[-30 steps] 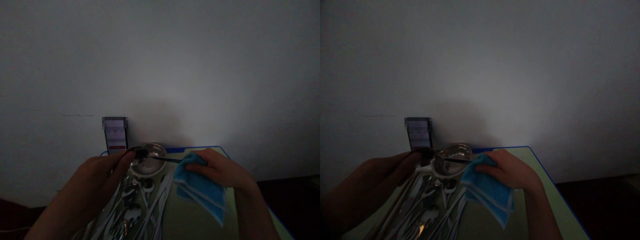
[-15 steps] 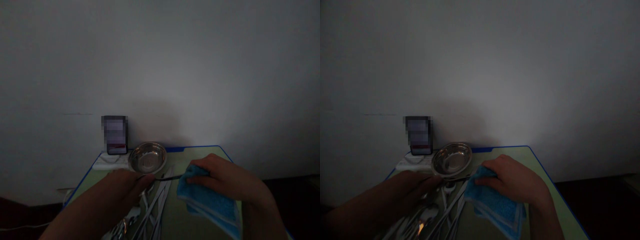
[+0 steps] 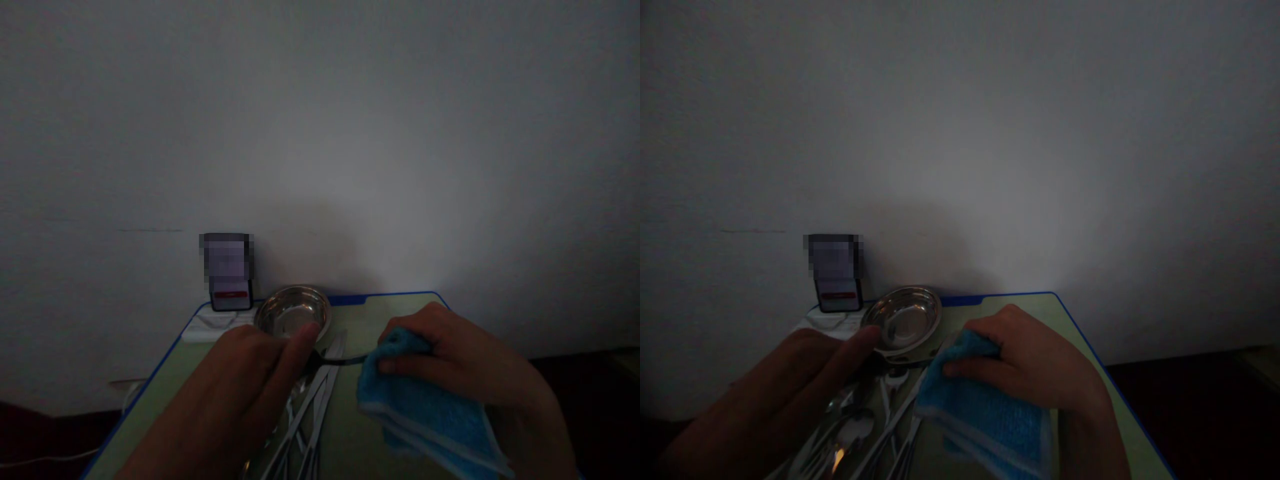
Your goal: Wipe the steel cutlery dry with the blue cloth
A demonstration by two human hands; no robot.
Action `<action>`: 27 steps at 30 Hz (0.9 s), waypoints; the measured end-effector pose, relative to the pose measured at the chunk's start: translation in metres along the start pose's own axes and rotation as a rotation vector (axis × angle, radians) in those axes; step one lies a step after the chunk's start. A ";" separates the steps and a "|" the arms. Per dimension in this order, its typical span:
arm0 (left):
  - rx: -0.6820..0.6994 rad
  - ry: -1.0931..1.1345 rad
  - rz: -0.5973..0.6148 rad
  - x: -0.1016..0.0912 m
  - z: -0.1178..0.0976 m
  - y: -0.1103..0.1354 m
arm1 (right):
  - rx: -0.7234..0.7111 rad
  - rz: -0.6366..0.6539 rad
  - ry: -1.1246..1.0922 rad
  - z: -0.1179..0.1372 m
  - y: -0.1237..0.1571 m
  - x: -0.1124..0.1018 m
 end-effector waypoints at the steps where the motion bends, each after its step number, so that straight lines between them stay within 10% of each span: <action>1: 0.019 -0.034 0.040 0.000 -0.003 -0.001 | 0.003 0.004 0.019 0.001 0.000 0.001; 17: 0.095 -0.312 0.079 0.011 -0.013 -0.015 | -0.110 0.020 0.097 0.012 -0.025 0.026; 27: 0.020 -0.181 0.048 -0.009 0.012 -0.010 | 0.038 0.018 -0.004 -0.012 -0.011 0.007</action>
Point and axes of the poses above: each hand's wrist, its own y-axis away from the middle knuckle, its own x-axis out of the palm, z = x × y, the point moved 2 cm from there along -y, towards the middle knuckle, and after that the axes turned 6 degrees about -x, right-handed, at the moved point
